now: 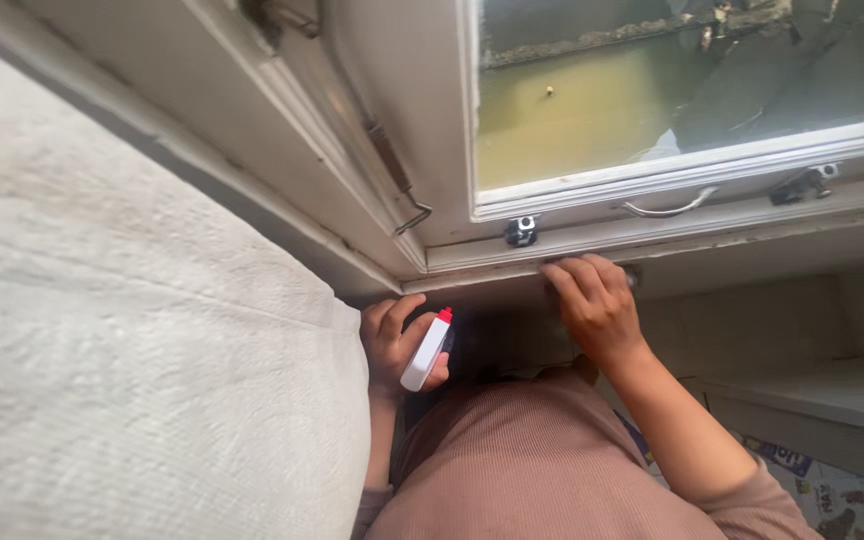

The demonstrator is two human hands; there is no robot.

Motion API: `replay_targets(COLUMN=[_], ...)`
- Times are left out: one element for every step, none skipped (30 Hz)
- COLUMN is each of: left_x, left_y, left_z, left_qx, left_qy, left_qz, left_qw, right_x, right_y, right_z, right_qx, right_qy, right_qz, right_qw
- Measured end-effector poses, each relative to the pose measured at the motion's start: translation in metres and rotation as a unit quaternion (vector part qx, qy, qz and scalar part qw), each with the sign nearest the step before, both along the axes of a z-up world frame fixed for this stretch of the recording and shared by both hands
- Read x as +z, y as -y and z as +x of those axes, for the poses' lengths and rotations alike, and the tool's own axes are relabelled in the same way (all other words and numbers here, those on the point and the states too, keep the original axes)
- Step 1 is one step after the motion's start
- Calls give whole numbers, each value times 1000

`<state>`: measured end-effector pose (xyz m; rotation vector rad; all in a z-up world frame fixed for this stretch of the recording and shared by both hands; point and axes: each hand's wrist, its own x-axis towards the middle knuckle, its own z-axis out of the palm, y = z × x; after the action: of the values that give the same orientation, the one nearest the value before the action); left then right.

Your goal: The person cleans the window frame and glass using a spray bottle and a cloth. They repeatedly spray the frame and wipe along the edges and corners of the window, focusing on the lower and side sections.

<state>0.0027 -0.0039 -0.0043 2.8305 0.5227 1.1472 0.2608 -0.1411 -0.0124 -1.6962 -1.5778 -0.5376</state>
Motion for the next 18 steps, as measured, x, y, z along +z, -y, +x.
replay_targets(left_x=[-1,-2,-2,-3,-4,-4,-4,-3,-4,-5,-5,-6,-7,-7,-9,-10,-10,-10], left_y=[1,2,2,3,4,5,5,4,5,5,5,6,6,6,7,8,9,9], left_z=[1,5,4,5,5,3,4,5,4,4,3,3,3,3,3,4,6,8], left_qx=[0,1,0,0,6,11,8,6,0,2,5,9,12,14,18,20,23,27], left_qy=[10,20,22,23,22,21,24,27,29,28,27,26,24,23,21,26,32,39], left_qz=[-1,-2,-1,-9,-14,-20,-18,-16,-18,-20,-20,-21,-20,-19,-19,-25,-29,-34], left_qw=[1000,1000,1000,1000,1000,1000,1000,1000,999,999,999,999,999,999,999,999,999,998], right_x=[0,1,-1,-2,-3,-1,4,10,14,17,19,20,20,20,19,18,18,18], right_y=[-1,-1,-3,-1,-3,-3,-4,-7,-9,-13,-19,-28,-37,-47,-55,-62,-71,-78], right_z=[1,5,4,4,3,0,1,-2,-6,-12,-19,-27,-36,-43,-49,-54,-56,-58], right_qx=[2,4,1,-3,-1,10,18,27,48,69,92,109,123,127,132,130,128,126], right_qy=[21,42,33,25,15,16,22,27,36,45,53,50,48,70,91,101,113,126], right_qz=[9,17,-6,-30,-51,-66,-82,-97,-86,-76,-64,-50,-38,-44,-50,-67,-83,-98], right_qw=[1000,999,999,999,999,998,996,995,994,994,992,992,991,988,986,984,982,979])
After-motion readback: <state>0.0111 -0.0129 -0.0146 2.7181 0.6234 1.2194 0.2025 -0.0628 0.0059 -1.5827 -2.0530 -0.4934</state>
